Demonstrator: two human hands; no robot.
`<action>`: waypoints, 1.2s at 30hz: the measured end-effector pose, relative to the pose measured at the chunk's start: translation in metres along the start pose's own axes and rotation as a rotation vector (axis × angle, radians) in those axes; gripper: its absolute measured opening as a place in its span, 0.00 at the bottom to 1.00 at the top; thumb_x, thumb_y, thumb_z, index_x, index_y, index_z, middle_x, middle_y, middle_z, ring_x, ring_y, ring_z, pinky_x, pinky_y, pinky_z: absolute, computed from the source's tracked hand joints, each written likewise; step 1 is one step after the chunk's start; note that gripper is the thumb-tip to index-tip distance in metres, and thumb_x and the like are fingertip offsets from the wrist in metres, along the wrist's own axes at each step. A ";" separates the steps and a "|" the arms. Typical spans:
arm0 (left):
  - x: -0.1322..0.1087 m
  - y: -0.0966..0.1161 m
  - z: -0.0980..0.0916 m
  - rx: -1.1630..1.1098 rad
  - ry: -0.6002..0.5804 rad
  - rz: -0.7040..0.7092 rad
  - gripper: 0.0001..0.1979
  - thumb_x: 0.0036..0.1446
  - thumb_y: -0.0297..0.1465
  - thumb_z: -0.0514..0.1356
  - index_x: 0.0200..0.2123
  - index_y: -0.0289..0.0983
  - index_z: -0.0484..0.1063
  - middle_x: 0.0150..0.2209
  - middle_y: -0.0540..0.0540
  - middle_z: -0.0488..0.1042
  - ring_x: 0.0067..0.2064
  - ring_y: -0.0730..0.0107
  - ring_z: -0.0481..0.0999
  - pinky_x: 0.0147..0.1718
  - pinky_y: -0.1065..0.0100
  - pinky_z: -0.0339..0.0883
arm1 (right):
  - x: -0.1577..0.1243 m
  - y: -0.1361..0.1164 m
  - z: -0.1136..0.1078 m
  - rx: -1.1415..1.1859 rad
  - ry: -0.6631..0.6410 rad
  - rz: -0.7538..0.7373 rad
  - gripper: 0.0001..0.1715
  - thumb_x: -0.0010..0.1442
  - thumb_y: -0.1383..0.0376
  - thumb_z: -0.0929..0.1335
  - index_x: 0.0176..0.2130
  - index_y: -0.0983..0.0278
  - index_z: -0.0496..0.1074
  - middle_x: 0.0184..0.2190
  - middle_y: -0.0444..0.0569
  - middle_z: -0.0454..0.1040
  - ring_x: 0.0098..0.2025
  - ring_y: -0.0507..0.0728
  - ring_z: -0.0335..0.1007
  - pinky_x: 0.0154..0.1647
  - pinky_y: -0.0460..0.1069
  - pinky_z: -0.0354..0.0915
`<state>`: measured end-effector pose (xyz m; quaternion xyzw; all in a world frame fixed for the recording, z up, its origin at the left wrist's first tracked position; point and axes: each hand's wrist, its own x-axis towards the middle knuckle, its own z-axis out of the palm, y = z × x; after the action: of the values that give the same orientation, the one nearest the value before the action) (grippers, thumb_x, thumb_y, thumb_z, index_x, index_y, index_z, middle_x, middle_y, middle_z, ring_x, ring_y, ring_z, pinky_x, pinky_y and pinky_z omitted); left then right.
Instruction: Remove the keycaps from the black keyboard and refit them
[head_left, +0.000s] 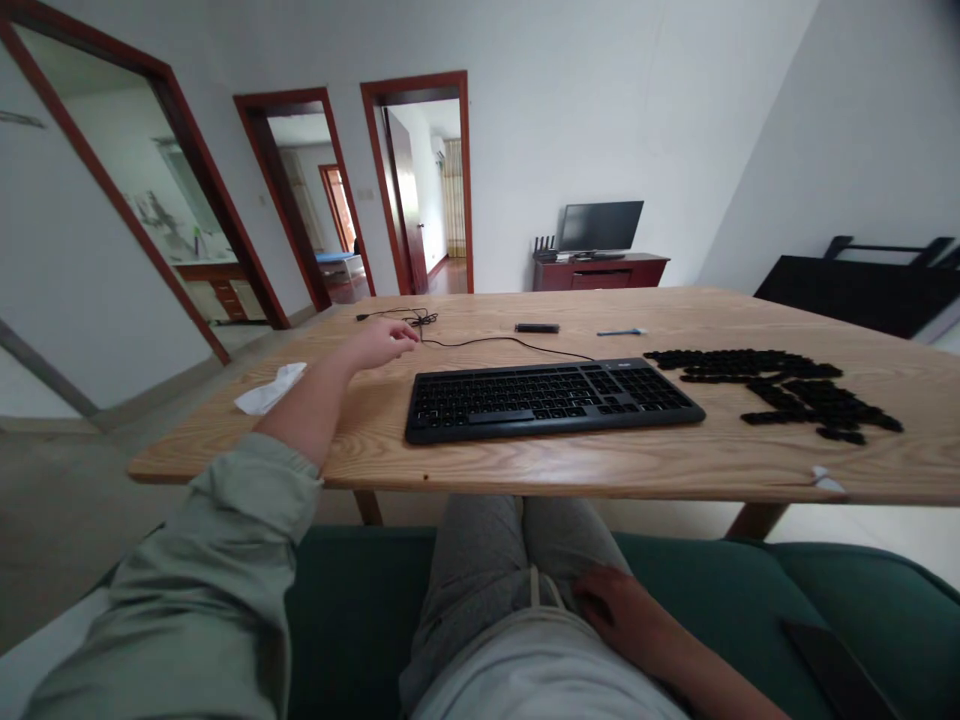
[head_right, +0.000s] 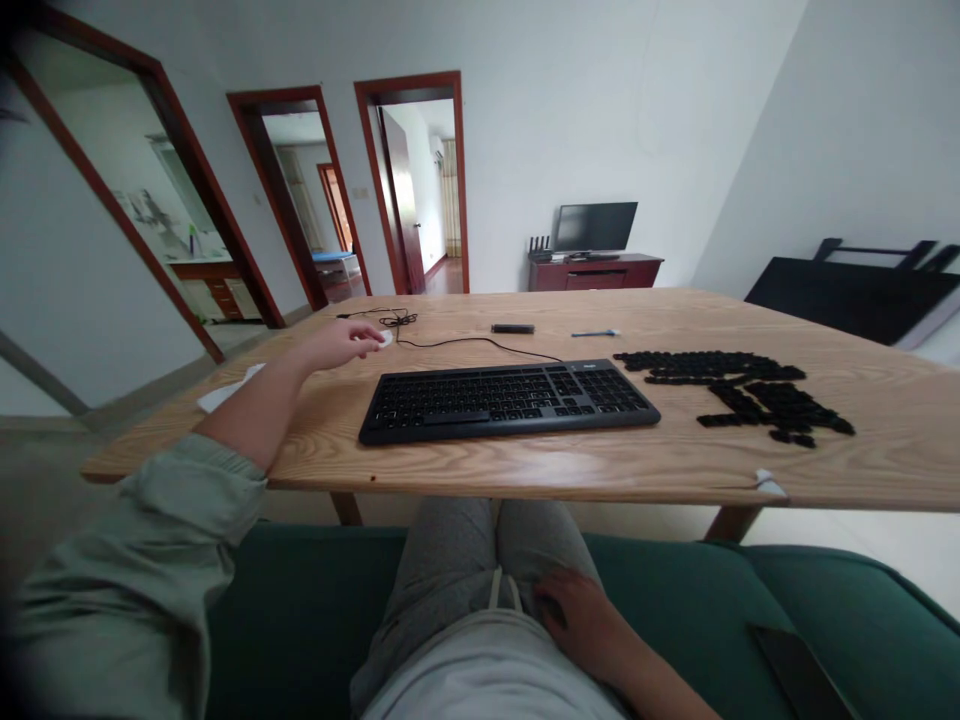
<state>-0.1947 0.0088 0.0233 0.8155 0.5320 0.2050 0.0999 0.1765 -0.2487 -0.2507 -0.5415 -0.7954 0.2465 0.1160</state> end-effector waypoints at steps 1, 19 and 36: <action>0.008 -0.006 0.006 -0.010 0.087 -0.019 0.18 0.55 0.37 0.58 0.44 0.35 0.78 0.39 0.44 0.80 0.37 0.65 0.76 0.35 0.68 0.66 | -0.002 0.001 0.000 0.014 0.004 -0.001 0.16 0.60 0.65 0.62 0.38 0.57 0.79 0.39 0.52 0.79 0.47 0.63 0.75 0.52 0.58 0.68; 0.009 -0.047 0.025 -0.035 0.170 -0.199 0.18 0.52 0.35 0.57 0.43 0.34 0.78 0.32 0.45 0.75 0.29 0.68 0.68 0.30 0.68 0.62 | -0.094 0.080 -0.248 -0.191 0.678 0.568 0.38 0.51 0.37 0.64 0.44 0.62 0.78 0.29 0.61 0.76 0.27 0.59 0.70 0.33 0.58 0.62; 0.010 -0.054 0.028 -0.069 0.190 -0.226 0.19 0.50 0.36 0.57 0.42 0.34 0.79 0.30 0.47 0.75 0.26 0.70 0.66 0.27 0.69 0.58 | -0.061 0.138 -0.294 -0.623 0.597 0.555 0.21 0.51 0.49 0.65 0.32 0.59 0.79 0.31 0.54 0.78 0.32 0.64 0.74 0.35 0.57 0.68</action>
<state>-0.2230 0.0417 -0.0202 0.7235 0.6199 0.2870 0.0995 0.4437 -0.1863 -0.0663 -0.7878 -0.5897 -0.1460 0.1016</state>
